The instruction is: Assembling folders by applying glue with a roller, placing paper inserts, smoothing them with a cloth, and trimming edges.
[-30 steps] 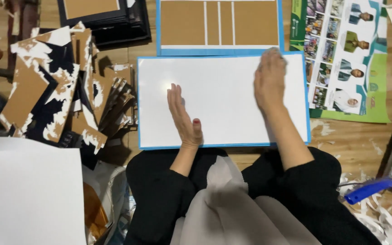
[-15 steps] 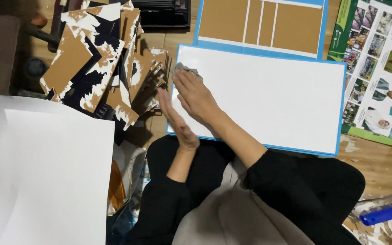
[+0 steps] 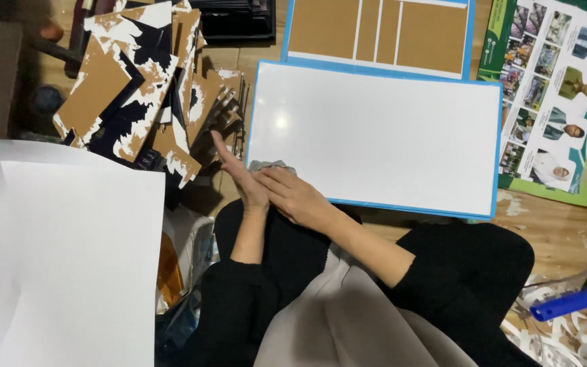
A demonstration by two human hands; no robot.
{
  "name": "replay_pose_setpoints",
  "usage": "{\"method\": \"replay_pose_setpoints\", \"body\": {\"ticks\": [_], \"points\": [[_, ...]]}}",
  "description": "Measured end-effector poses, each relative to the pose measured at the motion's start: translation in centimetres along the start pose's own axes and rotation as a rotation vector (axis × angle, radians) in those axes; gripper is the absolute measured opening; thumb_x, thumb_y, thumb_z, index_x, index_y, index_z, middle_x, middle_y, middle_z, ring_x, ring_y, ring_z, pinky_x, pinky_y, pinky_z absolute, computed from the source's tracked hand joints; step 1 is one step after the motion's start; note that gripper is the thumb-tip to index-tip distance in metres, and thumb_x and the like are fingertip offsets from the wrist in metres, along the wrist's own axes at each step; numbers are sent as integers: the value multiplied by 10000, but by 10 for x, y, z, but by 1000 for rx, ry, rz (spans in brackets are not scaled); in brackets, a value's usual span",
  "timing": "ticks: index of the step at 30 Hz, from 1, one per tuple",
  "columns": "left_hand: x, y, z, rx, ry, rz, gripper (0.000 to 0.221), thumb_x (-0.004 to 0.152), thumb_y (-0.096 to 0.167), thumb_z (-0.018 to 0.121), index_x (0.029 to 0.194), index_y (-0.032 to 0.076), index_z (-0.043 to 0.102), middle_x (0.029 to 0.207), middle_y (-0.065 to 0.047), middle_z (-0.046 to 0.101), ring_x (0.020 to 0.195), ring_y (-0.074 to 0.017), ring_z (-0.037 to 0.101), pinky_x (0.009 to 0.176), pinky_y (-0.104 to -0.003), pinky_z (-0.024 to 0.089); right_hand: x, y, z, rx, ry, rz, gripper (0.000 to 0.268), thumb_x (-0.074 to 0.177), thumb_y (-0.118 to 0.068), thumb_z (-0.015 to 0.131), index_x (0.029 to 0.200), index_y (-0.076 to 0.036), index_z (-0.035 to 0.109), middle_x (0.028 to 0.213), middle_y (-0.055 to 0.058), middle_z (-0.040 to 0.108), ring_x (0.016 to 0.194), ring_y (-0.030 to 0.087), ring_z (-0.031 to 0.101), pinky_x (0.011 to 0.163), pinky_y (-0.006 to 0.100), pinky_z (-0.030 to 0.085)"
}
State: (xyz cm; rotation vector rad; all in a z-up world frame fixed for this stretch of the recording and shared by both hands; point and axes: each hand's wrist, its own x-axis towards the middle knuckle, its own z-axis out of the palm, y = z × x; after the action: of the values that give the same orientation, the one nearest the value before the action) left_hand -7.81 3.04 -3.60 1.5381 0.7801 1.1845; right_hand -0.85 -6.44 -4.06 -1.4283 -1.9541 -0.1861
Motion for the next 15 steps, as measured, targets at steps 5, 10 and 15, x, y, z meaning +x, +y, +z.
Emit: {"method": "replay_pose_setpoints", "body": {"ticks": [5, 10, 15], "points": [[-2, 11, 2, 435, -125, 74, 766, 891, 591, -13, 1444, 83, 139, 1489, -119, 70, 1369, -346, 15, 1093, -507, -38, -34, -10, -39, -53, 51, 119, 378, 951, -166, 307, 1241, 1, 484, 1227, 172, 512, 1156, 345, 452, 1003, 433, 332], [-4, 8, 0, 468, -131, 79, 820, 857, 663, 29, 1458, 111, 116, 1494, -128, 43, 1367, -343, -39, 1063, -515, -118, -132, -7, -119, -207, -14, 410, 461, 852, -156, 524, 1296, -57, 450, 1294, 155, 470, 1179, 373, 421, 991, 472, 319], [-3, 9, 2, 533, -160, 120, 872, 828, 693, 17, 1455, 92, 96, 1482, -169, 37, 1358, -372, -59, 1043, -541, -134, -205, -5, -171, -451, -117, 795, 513, 861, -219, 517, 1338, -68, 410, 1369, 168, 392, 1218, 408, 357, 1020, 483, 280]]}}
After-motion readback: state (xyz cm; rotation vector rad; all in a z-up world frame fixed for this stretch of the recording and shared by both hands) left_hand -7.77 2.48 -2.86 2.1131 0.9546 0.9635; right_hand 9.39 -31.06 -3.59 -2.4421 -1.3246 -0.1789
